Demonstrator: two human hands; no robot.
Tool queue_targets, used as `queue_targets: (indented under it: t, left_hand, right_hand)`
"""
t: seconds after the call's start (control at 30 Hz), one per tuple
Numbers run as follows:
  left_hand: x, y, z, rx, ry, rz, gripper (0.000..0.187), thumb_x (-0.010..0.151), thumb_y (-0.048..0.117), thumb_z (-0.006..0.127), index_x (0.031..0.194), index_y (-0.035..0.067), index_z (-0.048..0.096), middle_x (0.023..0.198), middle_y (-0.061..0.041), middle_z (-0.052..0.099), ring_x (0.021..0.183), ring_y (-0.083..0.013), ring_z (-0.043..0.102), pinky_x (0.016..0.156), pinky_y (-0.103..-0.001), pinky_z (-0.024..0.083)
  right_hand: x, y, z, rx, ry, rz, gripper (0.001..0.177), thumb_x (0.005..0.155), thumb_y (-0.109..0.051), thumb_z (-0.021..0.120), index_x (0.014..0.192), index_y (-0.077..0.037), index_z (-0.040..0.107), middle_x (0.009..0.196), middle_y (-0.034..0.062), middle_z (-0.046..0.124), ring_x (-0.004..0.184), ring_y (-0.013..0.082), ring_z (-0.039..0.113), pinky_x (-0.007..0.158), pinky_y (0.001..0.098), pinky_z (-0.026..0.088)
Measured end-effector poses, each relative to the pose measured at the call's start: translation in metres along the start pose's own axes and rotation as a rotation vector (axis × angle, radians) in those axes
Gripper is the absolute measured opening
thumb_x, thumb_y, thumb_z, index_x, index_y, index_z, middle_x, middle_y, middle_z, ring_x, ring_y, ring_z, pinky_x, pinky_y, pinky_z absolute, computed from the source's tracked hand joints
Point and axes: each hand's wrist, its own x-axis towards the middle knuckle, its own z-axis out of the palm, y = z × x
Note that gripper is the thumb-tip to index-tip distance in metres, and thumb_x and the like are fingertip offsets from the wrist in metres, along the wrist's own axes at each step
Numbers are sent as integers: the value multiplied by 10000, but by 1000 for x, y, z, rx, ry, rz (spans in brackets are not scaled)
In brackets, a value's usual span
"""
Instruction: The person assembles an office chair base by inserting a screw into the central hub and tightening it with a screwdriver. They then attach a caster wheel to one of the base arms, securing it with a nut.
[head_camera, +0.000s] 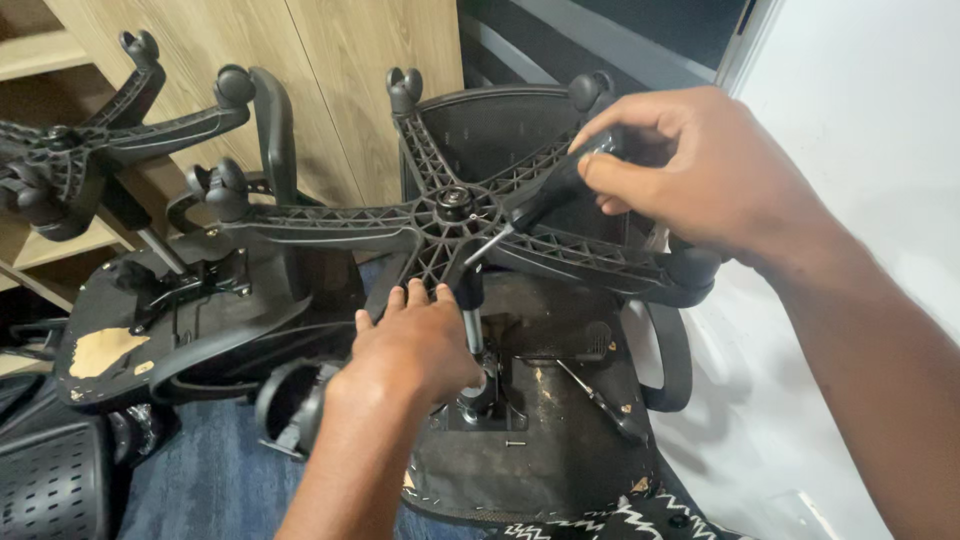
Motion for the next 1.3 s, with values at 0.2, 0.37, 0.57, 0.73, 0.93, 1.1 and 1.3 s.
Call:
queue_targets:
  t: [0.2,0.37,0.57,0.73,0.93,1.1,1.3]
  left_hand:
    - [3,-16,-2,-22,-7,3,1051,806,430,821,1619,204,194,1713,-57,110,1593,-257,79,1255,-611,141]
    - [13,-30,-1,-48,1,20,944,822,384,776,1600,240,261,1713,-39,124,1596,-234,76,1261,-604,153]
    - [15,-42,1,-235,271,148,613,810,358,786,1317,90,568,1391,-168,534,1315,-346,503,1101,-506,420]
    - [17,-12,22,-940,665,343,271,918,236,642,1073,29,721,997,-138,758,913,-272,739,835,-412,585]
    - [52,11,55,-1895,-151,65,267,999,227,512,994,-22,610,842,-113,684,779,-210,696,807,-356,609]
    - [119,20,86,-2201,-74,96,145,992,58,565,1009,-61,647,864,-114,629,815,-214,640,860,-406,653]
    - [176,20,112,-2103,16,-24,112,991,75,539,1039,64,639,949,-50,686,862,-178,675,753,-357,533]
  right_hand:
    - [-9,6,13,163,-160,-50,255,838,-181,718,1065,-93,792,752,29,738,641,91,611,572,268,461]
    - [-14,5,16,178,-168,-8,249,828,-182,706,1041,-84,788,753,7,756,658,77,661,623,248,508]
    - [-17,3,13,144,-114,31,273,813,-204,718,1055,-103,794,757,22,773,667,87,682,642,248,517]
    - [-23,4,14,-7,-57,81,273,778,-251,750,987,-79,778,733,40,772,641,101,689,612,254,523]
    - [-32,8,23,-24,-67,185,254,791,-280,760,883,-43,754,680,75,766,575,119,659,532,299,487]
    - [-46,21,46,-20,-212,315,358,812,-350,795,932,-25,706,742,90,770,568,165,695,526,336,539]
    - [-57,66,93,252,-456,466,434,868,-290,737,1144,16,602,952,138,809,755,148,800,650,264,592]
